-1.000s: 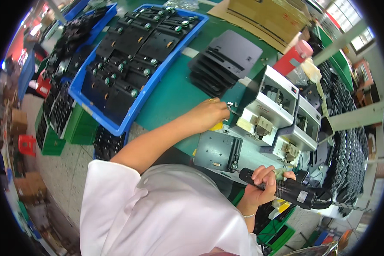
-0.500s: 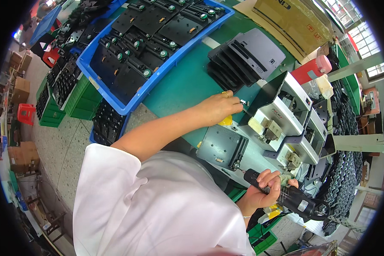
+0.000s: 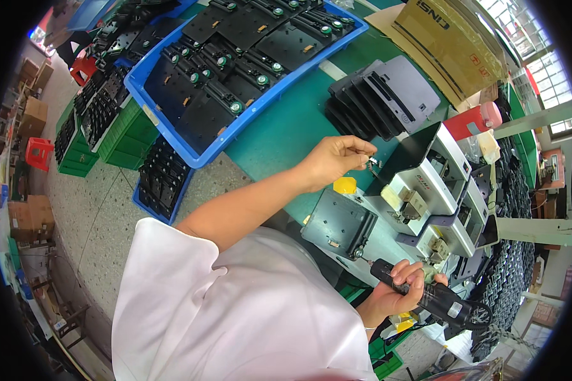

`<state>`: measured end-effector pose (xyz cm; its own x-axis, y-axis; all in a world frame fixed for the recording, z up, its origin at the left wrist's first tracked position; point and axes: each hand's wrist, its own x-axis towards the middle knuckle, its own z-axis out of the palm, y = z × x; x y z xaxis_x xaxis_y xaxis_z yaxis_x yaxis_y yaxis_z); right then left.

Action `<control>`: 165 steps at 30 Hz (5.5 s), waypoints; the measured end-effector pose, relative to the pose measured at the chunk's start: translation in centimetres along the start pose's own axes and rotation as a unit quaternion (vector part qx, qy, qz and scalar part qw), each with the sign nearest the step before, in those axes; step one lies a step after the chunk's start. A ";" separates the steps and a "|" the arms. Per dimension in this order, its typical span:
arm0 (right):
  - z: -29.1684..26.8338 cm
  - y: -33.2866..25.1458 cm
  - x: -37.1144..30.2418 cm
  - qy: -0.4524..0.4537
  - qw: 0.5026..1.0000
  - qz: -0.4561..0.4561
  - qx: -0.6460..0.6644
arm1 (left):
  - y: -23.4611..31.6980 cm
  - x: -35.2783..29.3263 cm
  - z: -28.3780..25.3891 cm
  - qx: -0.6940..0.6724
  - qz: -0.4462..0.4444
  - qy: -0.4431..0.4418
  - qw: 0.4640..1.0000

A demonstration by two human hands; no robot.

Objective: The person assembles small grey plastic housings by hand at a factory workbench, securing them with screws using an electric power screwdriver.

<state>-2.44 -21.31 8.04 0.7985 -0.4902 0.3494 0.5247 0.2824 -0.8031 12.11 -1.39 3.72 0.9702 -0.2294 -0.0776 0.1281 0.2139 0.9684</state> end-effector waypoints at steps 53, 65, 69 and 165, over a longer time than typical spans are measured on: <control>0.5 -1.0 0.4 0.089 0.996 0.006 -0.017 | 16.1 -2.3 -16.0 0.605 0.220 0.189 0.741; -0.9 -1.6 0.7 0.062 0.998 0.004 0.009 | 7.4 -7.7 -3.2 0.576 0.170 -0.087 0.795; -1.4 -2.0 0.7 0.049 0.999 0.010 -0.002 | 3.1 -9.6 -0.2 0.571 0.109 -0.185 0.793; 2.0 2.0 9.1 -0.031 0.992 -0.121 -0.028 | 7.3 -9.7 0.7 0.597 0.218 -0.123 0.762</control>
<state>6.46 -23.49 10.58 0.6687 -0.4865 0.5622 0.6874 0.1165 -0.7169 3.49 1.78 11.73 0.7806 -0.5860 0.2175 -0.6160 -0.6620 0.4269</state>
